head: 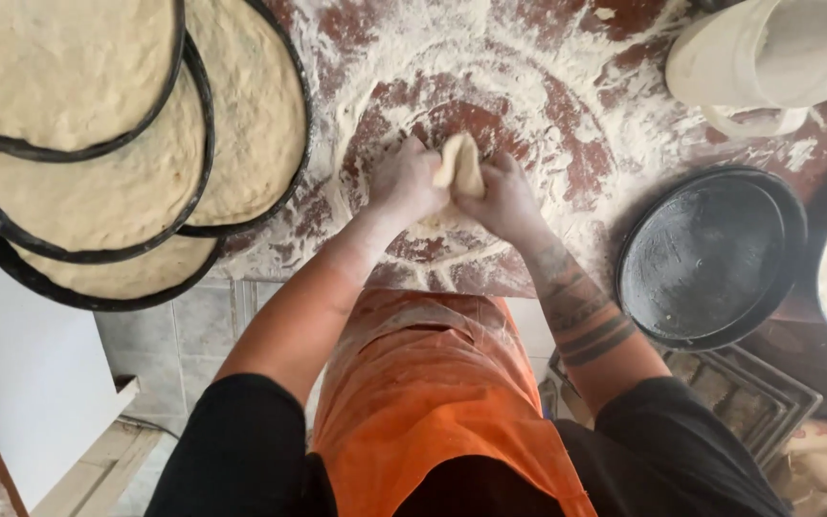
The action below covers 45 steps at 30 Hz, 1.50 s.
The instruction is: Flattening dough balls by hand on a floured surface and placing them into circular baking pans.
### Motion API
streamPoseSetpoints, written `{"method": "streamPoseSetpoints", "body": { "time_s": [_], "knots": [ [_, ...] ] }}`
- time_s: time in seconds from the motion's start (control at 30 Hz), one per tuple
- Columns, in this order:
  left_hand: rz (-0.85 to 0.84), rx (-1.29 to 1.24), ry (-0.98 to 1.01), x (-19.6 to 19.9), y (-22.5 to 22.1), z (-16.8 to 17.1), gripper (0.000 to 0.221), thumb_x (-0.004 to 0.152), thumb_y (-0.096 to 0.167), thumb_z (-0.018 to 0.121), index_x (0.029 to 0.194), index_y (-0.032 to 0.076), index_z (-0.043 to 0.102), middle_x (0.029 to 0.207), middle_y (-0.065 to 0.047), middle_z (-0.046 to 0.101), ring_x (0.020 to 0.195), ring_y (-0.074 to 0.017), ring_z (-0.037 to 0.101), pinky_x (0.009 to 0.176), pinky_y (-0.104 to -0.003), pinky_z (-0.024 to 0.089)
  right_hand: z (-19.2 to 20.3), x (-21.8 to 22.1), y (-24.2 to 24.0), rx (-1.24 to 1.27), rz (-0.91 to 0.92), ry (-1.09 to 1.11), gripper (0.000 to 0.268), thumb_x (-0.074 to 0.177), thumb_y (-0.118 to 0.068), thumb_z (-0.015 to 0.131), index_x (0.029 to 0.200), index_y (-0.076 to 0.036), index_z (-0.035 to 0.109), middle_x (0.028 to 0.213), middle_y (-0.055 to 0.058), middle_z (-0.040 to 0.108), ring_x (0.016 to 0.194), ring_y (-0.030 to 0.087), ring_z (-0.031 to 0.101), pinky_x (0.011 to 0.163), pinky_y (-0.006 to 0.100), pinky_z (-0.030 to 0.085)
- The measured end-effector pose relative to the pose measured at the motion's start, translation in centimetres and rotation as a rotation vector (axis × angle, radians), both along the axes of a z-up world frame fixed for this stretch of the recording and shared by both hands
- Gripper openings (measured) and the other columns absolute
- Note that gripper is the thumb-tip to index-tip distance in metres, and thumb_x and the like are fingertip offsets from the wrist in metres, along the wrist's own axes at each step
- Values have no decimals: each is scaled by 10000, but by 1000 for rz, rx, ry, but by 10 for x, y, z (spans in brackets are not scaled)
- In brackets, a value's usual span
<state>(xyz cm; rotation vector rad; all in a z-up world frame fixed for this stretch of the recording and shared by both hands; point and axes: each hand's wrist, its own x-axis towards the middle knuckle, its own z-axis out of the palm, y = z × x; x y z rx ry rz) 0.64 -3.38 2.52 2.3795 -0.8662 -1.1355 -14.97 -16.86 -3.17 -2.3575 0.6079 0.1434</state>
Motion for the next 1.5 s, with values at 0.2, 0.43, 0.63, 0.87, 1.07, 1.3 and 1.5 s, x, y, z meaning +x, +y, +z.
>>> {"method": "streamPoseSetpoints", "body": {
  "time_s": [0.2,0.43,0.63,0.87,1.07,1.3,1.5],
  "knots": [
    [168,-144,305,-22,46,-17,432,691,480,785,1027,218,717,967,-110,748,1003,-364,725,777,-448,532,124,5,19,884,-515,38,383,795,-122,796,1162,-125,687,864,43,730,776,153,704,693,305,581],
    [361,-530,276,40,41,67,494,821,157,793,1263,66,591,1086,-250,692,1059,-446,681,916,-525,528,136,51,-13,870,-273,-227,376,863,-39,649,1216,0,529,1004,128,625,909,240,638,738,296,523],
    [-137,-563,-542,47,69,34,432,684,129,808,1108,136,721,969,-90,740,1017,-312,692,914,-482,502,115,64,-10,188,306,-608,350,713,105,661,1024,-30,749,1005,202,743,973,422,723,838,505,566],
    [-77,-395,-466,-24,106,43,267,885,249,706,1098,89,725,1190,-112,635,1169,-305,609,1001,-441,489,75,97,32,-155,308,-224,503,1024,-393,586,1395,-66,499,1482,175,455,1438,376,373,1177,581,292],
    [14,-361,-180,-52,144,49,277,971,255,637,1179,79,684,1222,-73,616,1160,-255,574,1022,-427,482,74,167,60,-336,341,302,973,954,-734,-19,1637,-40,-13,1695,178,-89,1580,327,-94,1260,564,-94],
    [240,-374,-197,-70,187,42,180,949,116,620,1099,38,681,1238,-101,667,1129,-302,628,935,-448,535,29,166,100,-480,447,-91,773,1127,-546,131,1649,-10,329,1680,204,85,1580,393,107,1234,640,19],
    [236,-445,-137,-41,150,55,326,947,63,616,1265,103,679,1099,-117,684,1012,-268,649,871,-404,550,23,161,40,-422,357,181,841,1012,-605,-27,1660,-71,19,1729,123,-47,1611,278,-73,1278,513,-100]
  ]
}}
